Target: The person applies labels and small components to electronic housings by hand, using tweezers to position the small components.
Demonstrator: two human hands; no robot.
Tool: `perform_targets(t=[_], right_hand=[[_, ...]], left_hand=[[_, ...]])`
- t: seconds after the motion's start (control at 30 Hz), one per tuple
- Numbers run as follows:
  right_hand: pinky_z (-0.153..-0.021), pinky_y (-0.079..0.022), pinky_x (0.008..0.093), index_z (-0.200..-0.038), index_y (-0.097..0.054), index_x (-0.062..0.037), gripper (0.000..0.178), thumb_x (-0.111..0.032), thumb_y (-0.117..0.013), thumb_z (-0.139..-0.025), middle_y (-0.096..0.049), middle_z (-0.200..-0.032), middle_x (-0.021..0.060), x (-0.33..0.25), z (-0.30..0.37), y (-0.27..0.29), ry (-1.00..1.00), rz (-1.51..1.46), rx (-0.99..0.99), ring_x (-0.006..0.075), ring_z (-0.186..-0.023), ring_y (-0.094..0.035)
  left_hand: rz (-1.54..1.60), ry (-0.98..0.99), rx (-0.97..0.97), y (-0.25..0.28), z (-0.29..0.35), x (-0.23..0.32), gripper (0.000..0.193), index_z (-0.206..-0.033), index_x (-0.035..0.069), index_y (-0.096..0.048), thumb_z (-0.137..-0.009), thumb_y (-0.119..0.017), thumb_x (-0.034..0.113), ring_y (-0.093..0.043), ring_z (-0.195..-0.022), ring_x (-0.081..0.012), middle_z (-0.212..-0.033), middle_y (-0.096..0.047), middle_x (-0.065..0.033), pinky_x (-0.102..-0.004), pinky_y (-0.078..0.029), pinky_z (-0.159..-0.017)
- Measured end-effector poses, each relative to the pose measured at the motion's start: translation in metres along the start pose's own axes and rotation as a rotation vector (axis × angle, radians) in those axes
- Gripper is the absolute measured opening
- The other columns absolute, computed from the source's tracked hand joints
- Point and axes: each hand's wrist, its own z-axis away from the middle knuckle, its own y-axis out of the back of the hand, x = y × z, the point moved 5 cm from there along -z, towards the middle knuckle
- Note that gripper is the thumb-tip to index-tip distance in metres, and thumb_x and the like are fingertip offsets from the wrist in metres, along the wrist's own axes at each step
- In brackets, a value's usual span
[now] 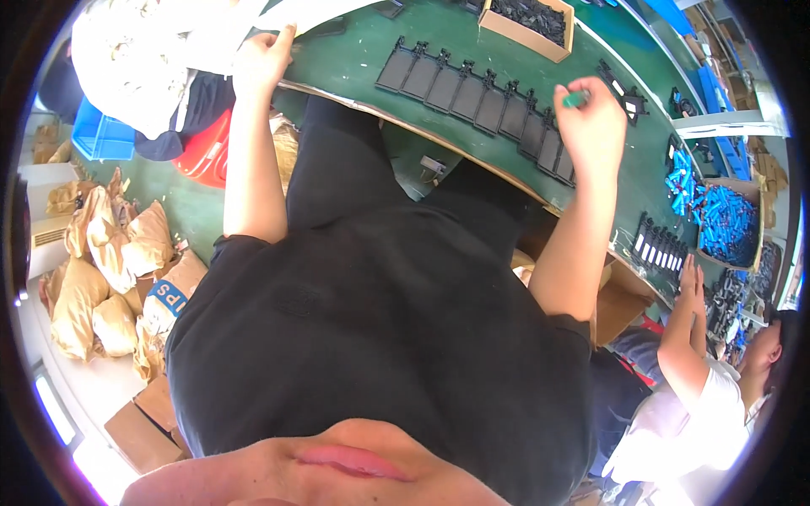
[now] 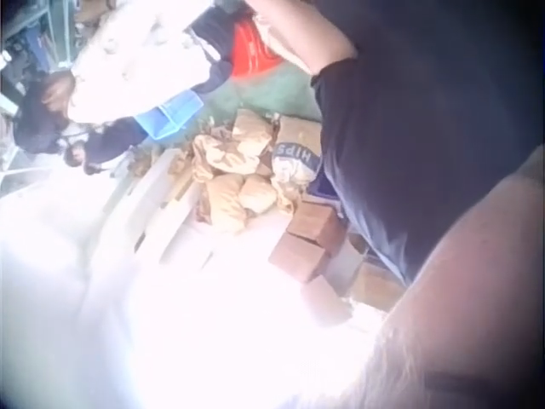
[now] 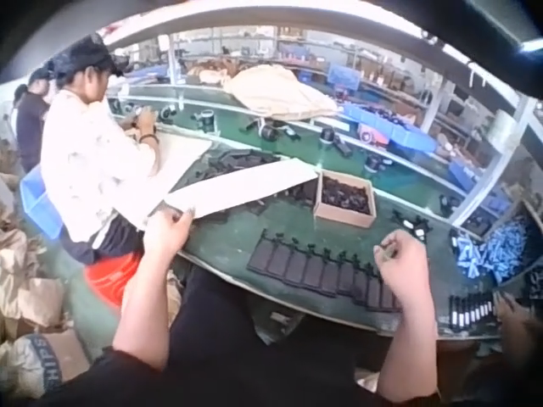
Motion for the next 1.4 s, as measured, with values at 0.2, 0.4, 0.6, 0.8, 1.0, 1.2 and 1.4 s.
perform_targets(t=[0.2, 0.4, 0.6, 0.8, 1.0, 1.2, 1.4], right_hand=[[-0.087, -0.056, 0.0435, -0.121, -0.068, 0.0002, 0.054, -0.040, -0.072, -0.086, -0.076, -0.098, 0.0198, -0.001, -0.047, -0.045, -0.028, 0.100, -0.189, 0.0407, -0.095, -0.073], [-0.072, -0.056, 0.0341, -0.150, -0.047, -0.0036, 0.067, -0.016, -0.073, -0.089, -0.071, -0.076, 0.0095, -0.021, -0.015, -0.042, 0.063, -0.212, -0.079, 0.0199, -0.069, -0.070], [-0.058, -0.045, 0.0204, -0.145, -0.051, -0.0025, 0.058, 0.004, -0.069, -0.089, -0.056, -0.069, -0.0034, -0.068, 0.066, -0.053, 0.283, -0.667, -0.071, 0.0043, -0.061, -0.051], [-0.054, -0.038, 0.0191, -0.141, -0.057, -0.0012, 0.054, 0.006, -0.069, -0.088, -0.049, -0.067, -0.0051, -0.069, 0.104, -0.068, 0.340, -0.807, -0.141, 0.0018, -0.058, -0.043], [-0.052, -0.035, 0.0197, -0.138, -0.059, -0.0034, 0.052, 0.008, -0.068, -0.089, -0.052, -0.067, -0.0044, -0.075, 0.115, -0.062, 0.376, -0.855, -0.162, 0.0017, -0.055, -0.043], [-0.051, -0.035, 0.0202, -0.129, -0.066, -0.0030, 0.043, 0.008, -0.068, -0.088, -0.052, -0.066, -0.0055, -0.055, 0.127, -0.062, 0.343, -0.900, -0.115, 0.0012, -0.056, -0.043], [-0.056, -0.037, 0.0195, -0.122, -0.070, -0.0016, 0.034, 0.007, -0.068, -0.090, -0.057, -0.073, -0.0053, -0.037, 0.124, -0.066, 0.214, -1.022, -0.152, 0.0008, -0.062, -0.046]], left_hand=[[0.187, -0.076, -0.045, -0.001, -0.014, 0.001, 0.045, -0.088, 0.004, -0.079, -0.086, -0.074, 0.049, -0.075, -0.078, -0.0245, -0.079, -0.077, -0.0107, -0.0352, -0.057, -0.081], [0.692, -0.105, 0.044, -0.024, -0.023, -0.010, 0.032, -0.092, 0.003, -0.078, -0.089, -0.077, 0.034, -0.071, -0.071, -0.0168, -0.075, -0.074, -0.0035, -0.0323, -0.056, -0.075], [1.138, -0.184, 0.128, -0.028, 0.000, 0.041, 0.008, -0.103, 0.004, -0.063, -0.105, -0.060, 0.011, -0.063, -0.068, -0.0093, -0.082, -0.067, -0.0022, -0.0228, -0.051, -0.054], [1.668, -0.242, -0.001, -0.020, -0.009, 0.092, 0.020, -0.126, 0.003, -0.055, -0.109, -0.047, 0.012, -0.069, -0.102, -0.0271, -0.120, -0.063, -0.0138, -0.0392, -0.066, -0.076], [2.038, -0.464, -0.071, 0.054, -0.014, 0.150, 0.035, -0.131, 0.002, -0.057, -0.108, -0.051, 0.028, -0.055, -0.135, -0.0394, -0.133, -0.061, -0.0164, -0.0528, -0.049, -0.110], [1.849, -1.194, -0.701, 0.196, 0.005, 0.124, 0.032, -0.124, -0.001, -0.062, -0.104, -0.052, 0.022, -0.066, -0.118, -0.0284, -0.126, -0.069, -0.0125, -0.0450, -0.056, -0.096], [1.581, -0.627, -0.161, 0.214, 0.063, 0.088, 0.028, -0.111, 0.002, -0.062, -0.093, -0.064, 0.023, -0.064, -0.094, -0.0229, -0.106, -0.066, -0.0081, -0.0383, -0.052, -0.080]])
